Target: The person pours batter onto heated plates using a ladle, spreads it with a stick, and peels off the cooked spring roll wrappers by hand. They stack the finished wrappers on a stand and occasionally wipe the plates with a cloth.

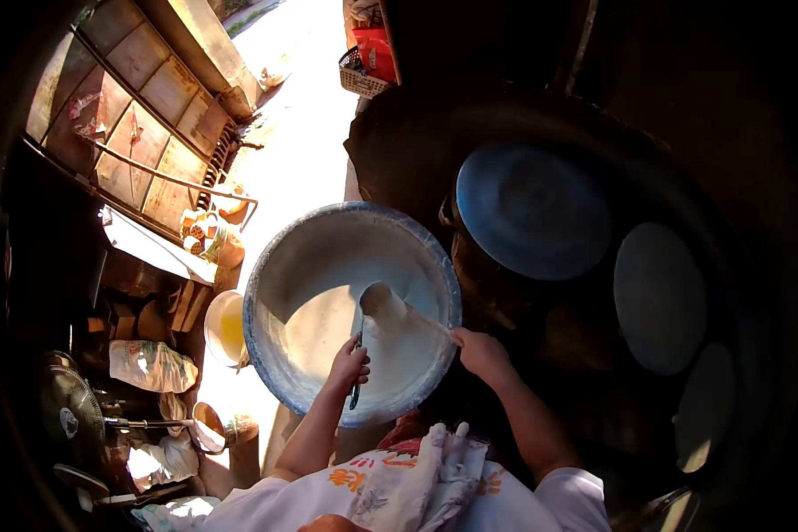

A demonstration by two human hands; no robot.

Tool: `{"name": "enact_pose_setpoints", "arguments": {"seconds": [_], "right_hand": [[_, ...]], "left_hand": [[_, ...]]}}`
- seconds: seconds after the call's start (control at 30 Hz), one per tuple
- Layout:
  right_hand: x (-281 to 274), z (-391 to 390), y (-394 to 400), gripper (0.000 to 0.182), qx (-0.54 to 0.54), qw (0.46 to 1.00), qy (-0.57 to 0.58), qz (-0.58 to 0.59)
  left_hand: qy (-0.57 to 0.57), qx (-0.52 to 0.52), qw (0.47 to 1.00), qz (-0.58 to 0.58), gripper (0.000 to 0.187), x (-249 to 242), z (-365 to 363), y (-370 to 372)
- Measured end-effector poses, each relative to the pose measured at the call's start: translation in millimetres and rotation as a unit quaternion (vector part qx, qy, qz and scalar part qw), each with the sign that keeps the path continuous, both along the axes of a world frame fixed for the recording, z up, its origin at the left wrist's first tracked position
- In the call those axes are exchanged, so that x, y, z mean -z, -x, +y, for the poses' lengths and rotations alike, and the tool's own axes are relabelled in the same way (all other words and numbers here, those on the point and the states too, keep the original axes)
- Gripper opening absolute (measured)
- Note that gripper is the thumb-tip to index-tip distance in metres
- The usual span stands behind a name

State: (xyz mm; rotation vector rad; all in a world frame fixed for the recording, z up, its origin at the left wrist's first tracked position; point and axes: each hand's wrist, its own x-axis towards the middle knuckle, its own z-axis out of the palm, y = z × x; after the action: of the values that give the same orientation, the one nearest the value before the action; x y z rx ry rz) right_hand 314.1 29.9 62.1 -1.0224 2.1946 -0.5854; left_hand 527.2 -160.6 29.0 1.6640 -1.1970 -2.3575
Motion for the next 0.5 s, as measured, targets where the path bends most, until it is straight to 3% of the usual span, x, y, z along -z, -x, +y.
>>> {"name": "enact_pose_setpoints", "arguments": {"seconds": [0.1,0.17,0.23,0.33,0.43,0.47,0.5], "right_hand": [[-20.7,-21.1,-12.1,0.037,-0.055,0.984,-0.158,0.058],[-10.9,-16.5,-4.6,0.038,-0.033,0.992,-0.103,0.072],[-4.4,-22.7,-14.1,0.039,-0.005,0.989,-0.133,0.068],[29.9,-13.8,-45.5,0.042,0.004,0.995,-0.100,-0.016],[37.8,17.7,-65.5,0.037,0.066,0.996,-0.016,-0.063],[48.3,31.9,-71.0,0.042,0.049,0.995,0.085,-0.017],[37.7,36.0,-71.0,0.042,0.074,0.992,0.073,-0.076]], "left_hand": [[0.007,0.039,0.999,-0.008,0.059,38.1,-20.3,20.8],[0.023,0.044,0.999,-0.008,0.060,77.9,-35.1,29.9],[-0.095,-0.094,0.990,0.050,0.051,92.8,-11.5,48.7],[-0.251,-0.214,0.933,0.141,0.031,93.3,22.9,79.0],[-0.291,-0.268,0.897,0.195,0.014,85.2,43.2,96.2],[-0.307,-0.285,0.884,0.209,0.008,78.3,50.6,97.8],[-0.320,-0.297,0.872,0.220,0.006,60.8,55.2,98.1]]}}
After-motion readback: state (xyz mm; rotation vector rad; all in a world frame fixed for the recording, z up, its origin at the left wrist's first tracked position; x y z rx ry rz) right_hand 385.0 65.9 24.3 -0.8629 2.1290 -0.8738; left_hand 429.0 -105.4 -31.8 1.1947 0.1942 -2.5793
